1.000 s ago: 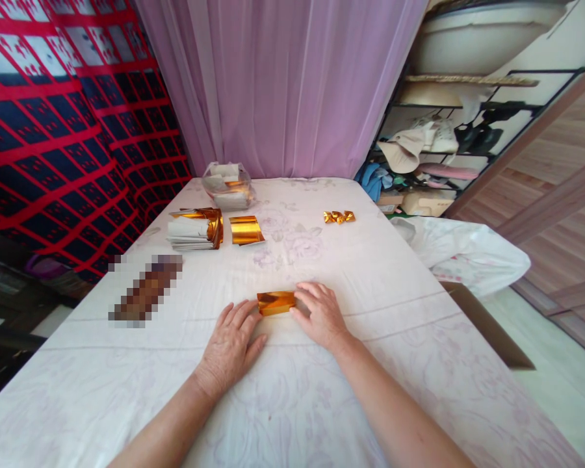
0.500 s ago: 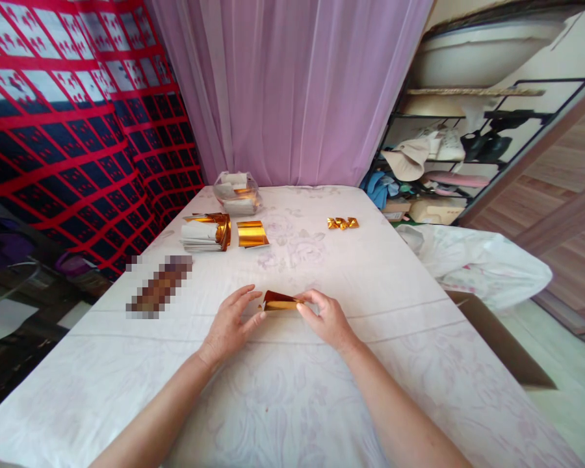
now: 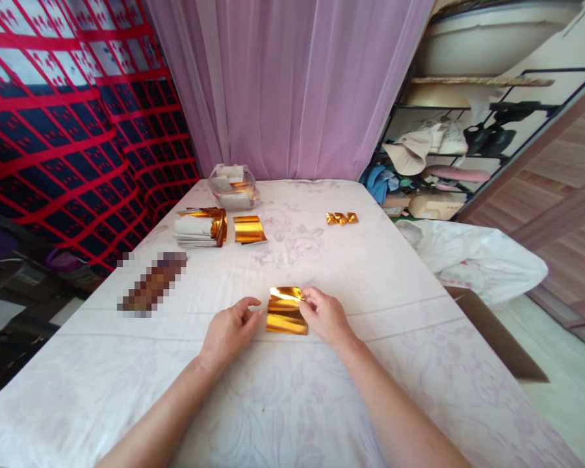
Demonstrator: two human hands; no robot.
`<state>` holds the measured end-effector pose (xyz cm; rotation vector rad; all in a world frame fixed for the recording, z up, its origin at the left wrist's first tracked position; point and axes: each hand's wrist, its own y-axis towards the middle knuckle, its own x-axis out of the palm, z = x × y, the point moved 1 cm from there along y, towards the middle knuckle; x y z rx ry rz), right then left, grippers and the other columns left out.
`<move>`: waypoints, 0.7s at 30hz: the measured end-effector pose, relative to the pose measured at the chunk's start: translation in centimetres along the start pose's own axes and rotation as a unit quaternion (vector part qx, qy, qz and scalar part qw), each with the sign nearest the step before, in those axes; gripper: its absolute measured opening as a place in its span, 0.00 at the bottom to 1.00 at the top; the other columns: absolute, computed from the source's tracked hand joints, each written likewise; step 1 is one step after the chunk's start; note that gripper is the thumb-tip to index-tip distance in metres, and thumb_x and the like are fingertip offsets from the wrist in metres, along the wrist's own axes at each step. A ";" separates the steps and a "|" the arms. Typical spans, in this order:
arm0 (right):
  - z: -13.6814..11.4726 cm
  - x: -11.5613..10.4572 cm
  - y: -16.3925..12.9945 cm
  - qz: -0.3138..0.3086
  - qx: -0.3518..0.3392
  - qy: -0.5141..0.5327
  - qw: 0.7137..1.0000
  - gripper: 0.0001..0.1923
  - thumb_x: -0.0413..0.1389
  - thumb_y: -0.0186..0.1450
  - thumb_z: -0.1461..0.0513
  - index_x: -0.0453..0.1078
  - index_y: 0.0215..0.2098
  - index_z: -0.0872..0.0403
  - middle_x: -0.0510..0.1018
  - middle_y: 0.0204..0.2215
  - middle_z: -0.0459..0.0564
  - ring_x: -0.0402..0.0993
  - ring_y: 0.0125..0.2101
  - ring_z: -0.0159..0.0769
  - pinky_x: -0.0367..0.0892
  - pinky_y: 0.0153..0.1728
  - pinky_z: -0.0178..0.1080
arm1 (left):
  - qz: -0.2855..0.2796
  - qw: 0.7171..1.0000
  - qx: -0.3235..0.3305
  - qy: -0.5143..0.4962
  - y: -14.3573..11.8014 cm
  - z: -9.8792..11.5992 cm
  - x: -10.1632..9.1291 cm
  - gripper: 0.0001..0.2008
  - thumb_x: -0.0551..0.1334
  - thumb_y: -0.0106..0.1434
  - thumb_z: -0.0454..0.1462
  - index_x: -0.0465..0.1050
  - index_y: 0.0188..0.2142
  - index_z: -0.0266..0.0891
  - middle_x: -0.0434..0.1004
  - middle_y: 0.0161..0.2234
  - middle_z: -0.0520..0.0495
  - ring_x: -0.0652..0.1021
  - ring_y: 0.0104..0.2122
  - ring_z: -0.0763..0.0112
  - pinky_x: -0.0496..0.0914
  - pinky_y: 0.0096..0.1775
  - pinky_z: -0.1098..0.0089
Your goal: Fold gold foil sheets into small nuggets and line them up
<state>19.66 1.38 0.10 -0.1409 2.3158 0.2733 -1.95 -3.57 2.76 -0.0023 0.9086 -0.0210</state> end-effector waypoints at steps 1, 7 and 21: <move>-0.1 0.0 0.0 -0.003 0.000 -0.025 1.000 0.09 0.52 0.60 0.62 0.72 0.38 0.50 0.78 0.22 0.42 0.73 0.23 0.33 0.59 0.26 0.32 | 0.012 0.999 0.033 0.017 0.0 0.0 -0.1 0.14 0.54 0.66 0.43 0.74 0.44 0.42 0.79 0.27 0.52 0.78 0.28 0.69 0.69 0.33 0.70; -0.5 0.0 -0.1 -0.003 -0.005 -0.089 0.996 0.10 0.52 0.61 0.64 0.72 0.39 0.49 0.80 0.26 0.43 0.75 0.28 0.33 0.59 0.28 0.32 | 0.010 0.950 0.297 0.094 0.5 0.7 0.8 0.18 0.57 0.66 0.42 0.71 0.53 0.40 0.75 0.53 0.42 0.73 0.53 0.57 0.66 0.55 0.53; 0.0 -2.2 -0.2 0.012 -0.112 -0.029 0.993 0.05 0.55 0.61 0.64 0.72 0.35 0.50 0.78 0.34 0.47 0.74 0.35 0.34 0.67 0.38 0.36 | -0.046 0.948 0.276 0.150 0.5 0.2 2.0 0.21 0.59 0.65 0.46 0.70 0.54 0.39 0.73 0.55 0.41 0.69 0.57 0.52 0.59 0.59 0.47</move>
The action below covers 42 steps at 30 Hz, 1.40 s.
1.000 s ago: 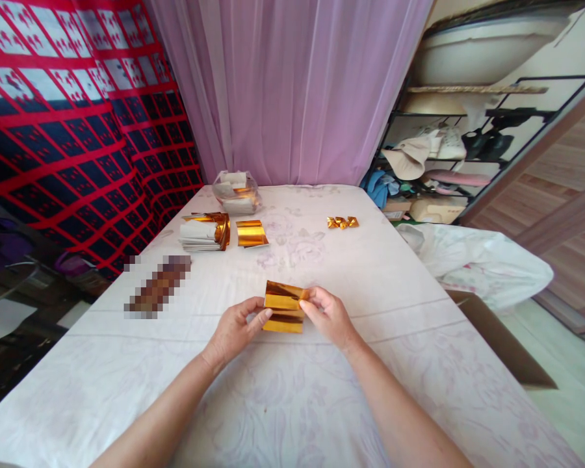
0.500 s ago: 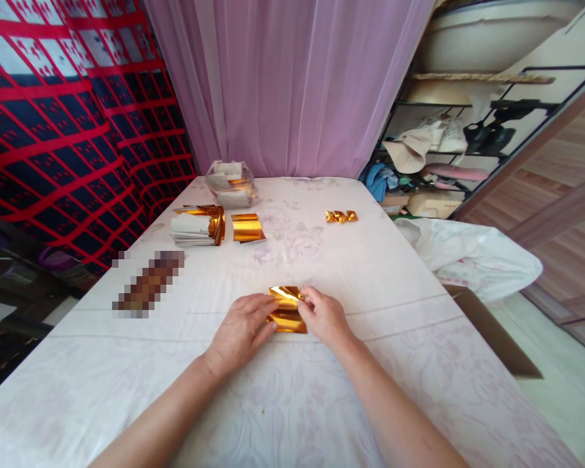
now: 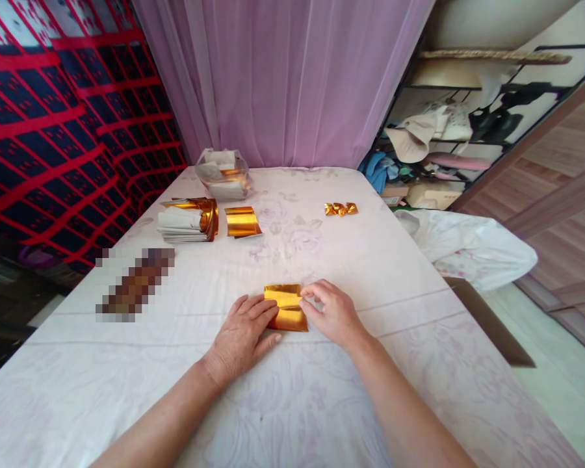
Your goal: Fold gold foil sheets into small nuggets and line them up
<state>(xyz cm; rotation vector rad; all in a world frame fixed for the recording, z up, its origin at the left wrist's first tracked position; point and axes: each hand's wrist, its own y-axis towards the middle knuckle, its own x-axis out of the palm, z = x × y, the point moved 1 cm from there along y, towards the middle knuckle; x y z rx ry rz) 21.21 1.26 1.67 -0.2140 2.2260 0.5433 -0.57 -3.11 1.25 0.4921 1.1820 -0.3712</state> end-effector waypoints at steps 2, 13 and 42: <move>-0.2 -0.8 -0.1 -0.056 -0.048 0.025 0.997 0.06 0.60 0.59 0.61 0.73 0.36 0.50 0.77 0.38 0.48 0.73 0.40 0.36 0.67 0.43 0.38 | 0.007 1.000 -0.003 -0.004 0.0 0.0 0.0 0.21 0.59 0.65 0.45 0.70 0.54 0.40 0.74 0.55 0.42 0.69 0.57 0.53 0.58 0.59 0.47; -1.0 -1.4 -0.3 -0.152 -0.094 -0.017 0.984 0.06 0.61 0.62 0.63 0.78 0.37 0.49 0.77 0.43 0.49 0.71 0.46 0.38 0.65 0.49 0.44 | 0.011 0.999 -0.006 -0.045 0.1 -0.3 -0.2 0.19 0.56 0.68 0.44 0.70 0.54 0.41 0.75 0.53 0.42 0.70 0.55 0.55 0.60 0.58 0.47; -0.9 1.6 -0.1 -0.028 -0.002 -0.104 0.994 0.06 0.55 0.64 0.62 0.70 0.29 0.52 0.76 0.33 0.49 0.71 0.36 0.37 0.64 0.39 0.38 | 0.026 0.997 0.056 0.046 -1.1 1.4 0.5 0.25 0.55 0.67 0.46 0.61 0.61 0.40 0.65 0.61 0.39 0.63 0.62 0.52 0.56 0.61 0.47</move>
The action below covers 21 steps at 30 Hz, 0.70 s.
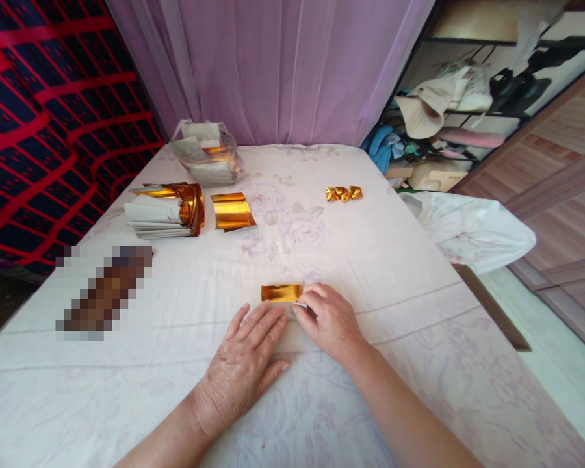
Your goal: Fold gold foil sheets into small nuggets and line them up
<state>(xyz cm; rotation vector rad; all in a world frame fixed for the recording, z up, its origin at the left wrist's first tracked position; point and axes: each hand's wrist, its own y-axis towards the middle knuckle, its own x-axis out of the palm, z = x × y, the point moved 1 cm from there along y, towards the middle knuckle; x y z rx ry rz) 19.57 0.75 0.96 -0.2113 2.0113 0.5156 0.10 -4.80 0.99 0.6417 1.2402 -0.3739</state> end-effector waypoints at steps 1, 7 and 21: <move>0.0 0.0 0.0 0.000 0.002 -0.003 1.000 0.06 0.55 0.64 0.62 0.70 0.29 0.51 0.76 0.32 0.49 0.71 0.36 0.37 0.64 0.39 0.38 | -0.010 1.000 0.007 -0.002 0.0 0.2 0.1 0.26 0.55 0.68 0.47 0.60 0.62 0.40 0.67 0.60 0.40 0.64 0.61 0.54 0.55 0.62 0.48; 0.0 0.2 0.0 0.004 0.018 -0.007 1.000 0.06 0.55 0.64 0.61 0.69 0.28 0.51 0.76 0.32 0.49 0.71 0.36 0.37 0.63 0.38 0.37 | -0.035 0.999 0.001 0.002 0.0 0.5 0.5 0.30 0.57 0.66 0.49 0.58 0.63 0.37 0.66 0.61 0.40 0.64 0.61 0.53 0.55 0.62 0.49; 0.1 0.5 0.0 0.013 0.013 -0.020 1.000 0.09 0.54 0.65 0.60 0.68 0.27 0.51 0.75 0.31 0.49 0.71 0.35 0.37 0.62 0.38 0.37 | -0.049 0.998 -0.015 -0.033 0.0 0.4 0.6 0.31 0.56 0.67 0.49 0.54 0.65 0.40 0.64 0.62 0.40 0.62 0.63 0.54 0.53 0.63 0.48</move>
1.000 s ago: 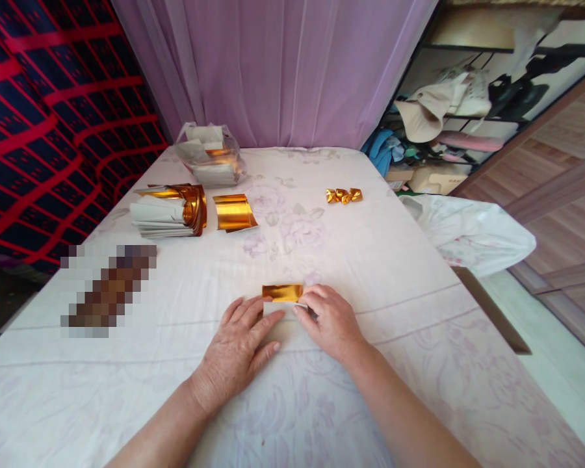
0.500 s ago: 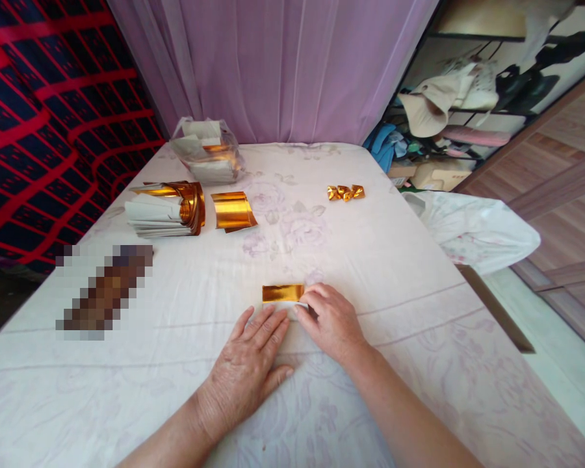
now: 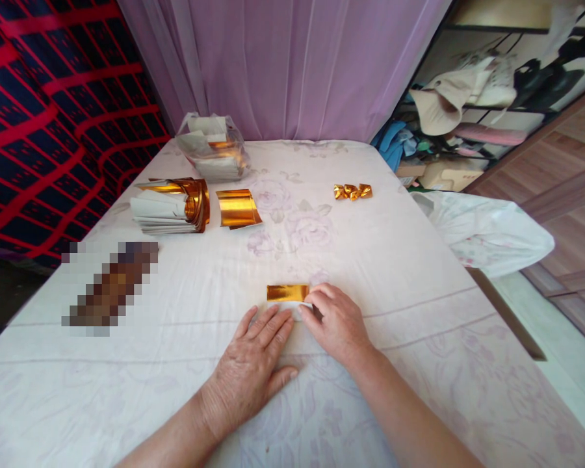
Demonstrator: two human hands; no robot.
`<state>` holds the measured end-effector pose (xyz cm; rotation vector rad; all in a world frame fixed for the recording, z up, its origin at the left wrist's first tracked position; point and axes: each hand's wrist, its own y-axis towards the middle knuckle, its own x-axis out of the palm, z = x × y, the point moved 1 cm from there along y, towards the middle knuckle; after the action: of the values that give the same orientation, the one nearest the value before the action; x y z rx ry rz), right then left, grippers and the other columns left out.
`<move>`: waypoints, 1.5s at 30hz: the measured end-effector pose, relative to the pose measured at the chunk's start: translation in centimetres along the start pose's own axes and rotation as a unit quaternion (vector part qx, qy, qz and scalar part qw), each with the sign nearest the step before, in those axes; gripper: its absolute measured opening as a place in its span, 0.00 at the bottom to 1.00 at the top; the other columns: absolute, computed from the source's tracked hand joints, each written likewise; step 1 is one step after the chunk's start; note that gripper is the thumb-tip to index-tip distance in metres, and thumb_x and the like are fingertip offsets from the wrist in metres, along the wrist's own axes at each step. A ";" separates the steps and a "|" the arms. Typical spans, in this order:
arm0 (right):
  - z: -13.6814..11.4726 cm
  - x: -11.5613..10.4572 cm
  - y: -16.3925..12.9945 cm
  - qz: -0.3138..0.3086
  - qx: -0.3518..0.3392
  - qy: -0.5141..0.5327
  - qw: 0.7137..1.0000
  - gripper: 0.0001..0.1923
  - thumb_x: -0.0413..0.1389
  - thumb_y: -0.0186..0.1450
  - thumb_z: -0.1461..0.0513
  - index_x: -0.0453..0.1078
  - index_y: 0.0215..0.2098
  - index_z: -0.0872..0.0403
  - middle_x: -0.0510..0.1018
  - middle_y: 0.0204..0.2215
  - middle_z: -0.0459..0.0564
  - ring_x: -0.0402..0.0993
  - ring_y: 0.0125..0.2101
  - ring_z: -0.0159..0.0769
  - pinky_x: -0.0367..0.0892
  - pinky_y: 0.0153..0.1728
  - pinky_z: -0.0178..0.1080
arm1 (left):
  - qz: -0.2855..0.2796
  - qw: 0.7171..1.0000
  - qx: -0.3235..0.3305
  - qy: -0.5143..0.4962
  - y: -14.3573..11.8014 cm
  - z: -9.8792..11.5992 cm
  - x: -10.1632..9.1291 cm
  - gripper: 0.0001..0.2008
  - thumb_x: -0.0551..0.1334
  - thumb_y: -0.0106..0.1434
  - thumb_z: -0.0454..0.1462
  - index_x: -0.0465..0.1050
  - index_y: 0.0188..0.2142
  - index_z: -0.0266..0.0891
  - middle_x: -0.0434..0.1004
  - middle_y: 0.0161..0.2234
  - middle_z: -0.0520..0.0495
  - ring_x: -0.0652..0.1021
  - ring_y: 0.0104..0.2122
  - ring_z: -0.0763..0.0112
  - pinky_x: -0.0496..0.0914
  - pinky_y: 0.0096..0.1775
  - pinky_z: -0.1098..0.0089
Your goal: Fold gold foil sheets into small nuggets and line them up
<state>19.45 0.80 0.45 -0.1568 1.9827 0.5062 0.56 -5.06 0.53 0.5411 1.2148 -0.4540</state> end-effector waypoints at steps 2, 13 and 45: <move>0.0 0.0 0.0 0.000 -0.001 -0.002 1.000 0.09 0.53 0.66 0.60 0.68 0.27 0.51 0.75 0.31 0.49 0.71 0.35 0.37 0.62 0.38 0.37 | -0.002 1.000 0.001 0.000 0.0 0.0 0.0 0.31 0.56 0.67 0.49 0.54 0.65 0.40 0.64 0.62 0.40 0.61 0.63 0.54 0.53 0.63 0.48; -0.1 0.0 0.1 -0.005 0.003 -0.009 1.000 0.09 0.54 0.65 0.61 0.68 0.27 0.52 0.75 0.32 0.49 0.71 0.36 0.37 0.62 0.37 0.37 | 0.002 1.000 -0.003 -0.013 0.1 0.0 -0.1 0.31 0.57 0.66 0.49 0.56 0.64 0.40 0.65 0.61 0.40 0.62 0.63 0.53 0.54 0.62 0.48; 0.1 -0.2 0.0 0.024 0.048 -0.012 0.998 0.06 0.61 0.60 0.60 0.69 0.33 0.51 0.74 0.34 0.49 0.72 0.38 0.40 0.64 0.40 0.39 | -0.003 1.000 -0.001 0.009 0.2 -0.1 -0.2 0.30 0.59 0.65 0.48 0.58 0.62 0.37 0.66 0.61 0.40 0.64 0.61 0.52 0.56 0.61 0.45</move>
<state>19.64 0.82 0.55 -0.0432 1.9861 0.4400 0.54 -4.85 0.73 0.5413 1.2348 -0.4525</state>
